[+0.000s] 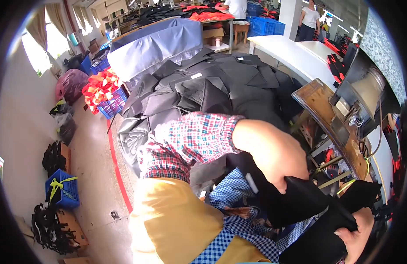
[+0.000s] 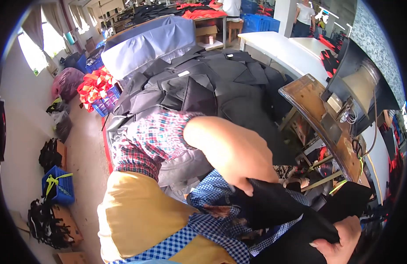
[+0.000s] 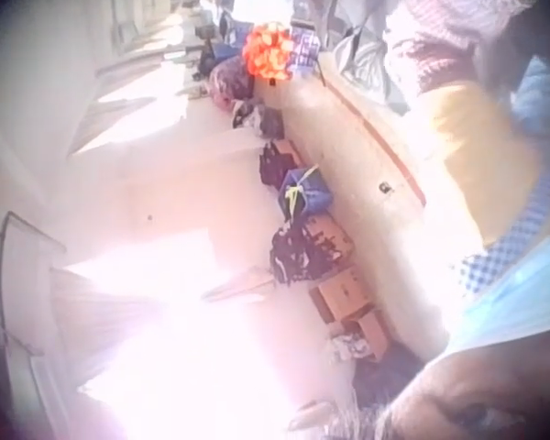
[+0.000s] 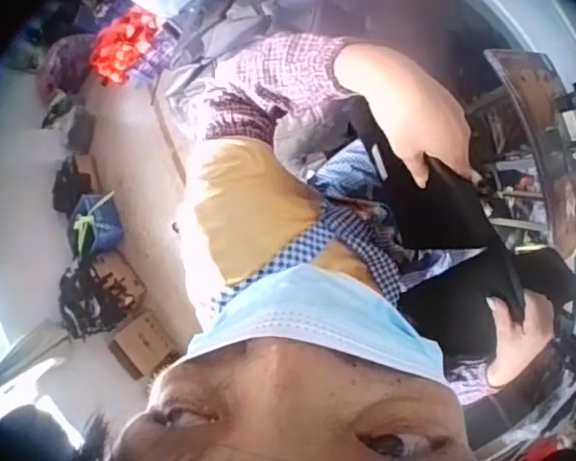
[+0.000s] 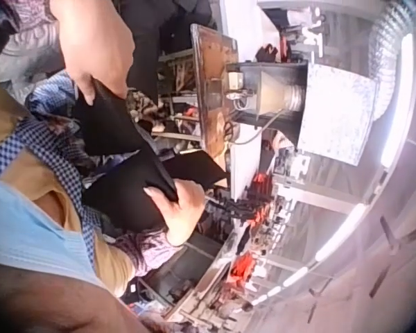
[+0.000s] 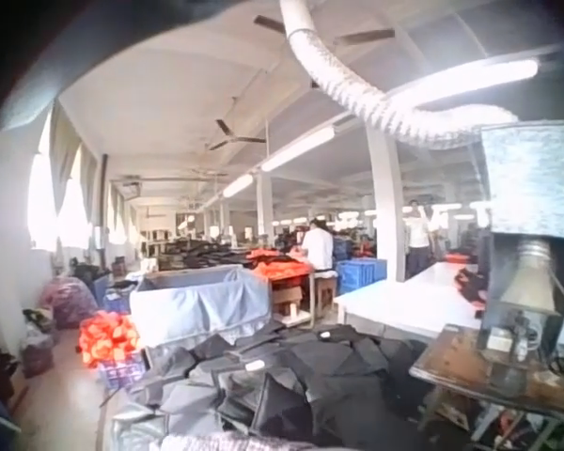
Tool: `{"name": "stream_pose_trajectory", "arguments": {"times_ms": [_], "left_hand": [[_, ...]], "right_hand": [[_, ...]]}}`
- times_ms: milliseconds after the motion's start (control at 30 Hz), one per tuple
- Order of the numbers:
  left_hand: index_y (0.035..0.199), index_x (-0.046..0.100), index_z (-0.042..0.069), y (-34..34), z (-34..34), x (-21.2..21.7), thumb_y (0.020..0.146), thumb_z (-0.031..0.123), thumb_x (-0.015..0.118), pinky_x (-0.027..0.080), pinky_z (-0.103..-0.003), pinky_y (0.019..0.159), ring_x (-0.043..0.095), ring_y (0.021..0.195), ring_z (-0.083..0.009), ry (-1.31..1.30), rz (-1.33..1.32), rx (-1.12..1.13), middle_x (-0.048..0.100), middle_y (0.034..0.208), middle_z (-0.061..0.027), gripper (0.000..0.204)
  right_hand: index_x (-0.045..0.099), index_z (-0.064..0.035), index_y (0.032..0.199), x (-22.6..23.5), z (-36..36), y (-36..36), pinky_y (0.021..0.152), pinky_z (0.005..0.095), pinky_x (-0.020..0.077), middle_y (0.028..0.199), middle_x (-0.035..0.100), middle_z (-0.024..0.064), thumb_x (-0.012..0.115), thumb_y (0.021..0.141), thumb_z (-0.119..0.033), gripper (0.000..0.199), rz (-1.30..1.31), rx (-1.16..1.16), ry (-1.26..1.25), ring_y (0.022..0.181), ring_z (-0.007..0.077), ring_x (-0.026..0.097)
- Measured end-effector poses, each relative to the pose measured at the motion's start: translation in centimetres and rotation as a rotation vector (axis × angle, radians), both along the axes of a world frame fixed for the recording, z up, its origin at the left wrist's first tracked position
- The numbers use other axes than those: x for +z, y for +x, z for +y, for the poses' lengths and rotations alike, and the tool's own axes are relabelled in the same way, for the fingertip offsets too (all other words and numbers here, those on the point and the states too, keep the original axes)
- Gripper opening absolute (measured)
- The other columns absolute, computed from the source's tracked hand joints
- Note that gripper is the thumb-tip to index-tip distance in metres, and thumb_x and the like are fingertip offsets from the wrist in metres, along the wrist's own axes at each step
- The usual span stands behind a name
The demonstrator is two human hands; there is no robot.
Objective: Feeding fabric pieces into a machine for assembly in a factory setting.
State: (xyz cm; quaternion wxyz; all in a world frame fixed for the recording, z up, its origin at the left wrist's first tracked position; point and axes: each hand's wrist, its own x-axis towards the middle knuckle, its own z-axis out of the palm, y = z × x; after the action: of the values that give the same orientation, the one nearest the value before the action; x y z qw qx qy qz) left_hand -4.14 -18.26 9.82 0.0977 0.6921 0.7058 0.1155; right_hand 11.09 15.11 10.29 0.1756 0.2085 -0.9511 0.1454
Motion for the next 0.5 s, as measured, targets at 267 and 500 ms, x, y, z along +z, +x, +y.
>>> {"name": "stream_pose_trajectory", "arguments": {"times_ms": [267, 500], "left_hand": [[0.115, 0.057, -0.004, -3.8, 7.6, -4.2, 0.084, 0.031, 0.068, 0.048, -0.041, 0.086, 0.06, 0.101, -0.0361, 0.009, -0.372, -0.04, 0.062, 0.107, -0.0214, 0.048], [0.111, 0.059, -0.002, -11.7, 10.2, -6.3, 0.086, 0.031, 0.067, 0.048, -0.04, 0.084, 0.062, 0.097, -0.0344, 0.077, -0.311, 0.091, 0.065, 0.101, -0.0205, 0.042]], "right_hand": [[0.049, 0.0014, 0.075, -3.3, 2.0, -1.3, 0.061, 0.0407, 0.0358, 0.069, 0.047, 0.0138, 0.077, 0.07, -0.043, 0.053, 0.141, -0.125, -0.105, 0.068, 0.0319, 0.046], [0.057, -0.0008, 0.077, -5.2, 2.6, -8.4, 0.057, 0.047, 0.0427, 0.071, 0.056, 0.0223, 0.066, 0.086, -0.025, 0.027, 0.044, -0.209, 0.109, 0.068, 0.0424, 0.057]]}}
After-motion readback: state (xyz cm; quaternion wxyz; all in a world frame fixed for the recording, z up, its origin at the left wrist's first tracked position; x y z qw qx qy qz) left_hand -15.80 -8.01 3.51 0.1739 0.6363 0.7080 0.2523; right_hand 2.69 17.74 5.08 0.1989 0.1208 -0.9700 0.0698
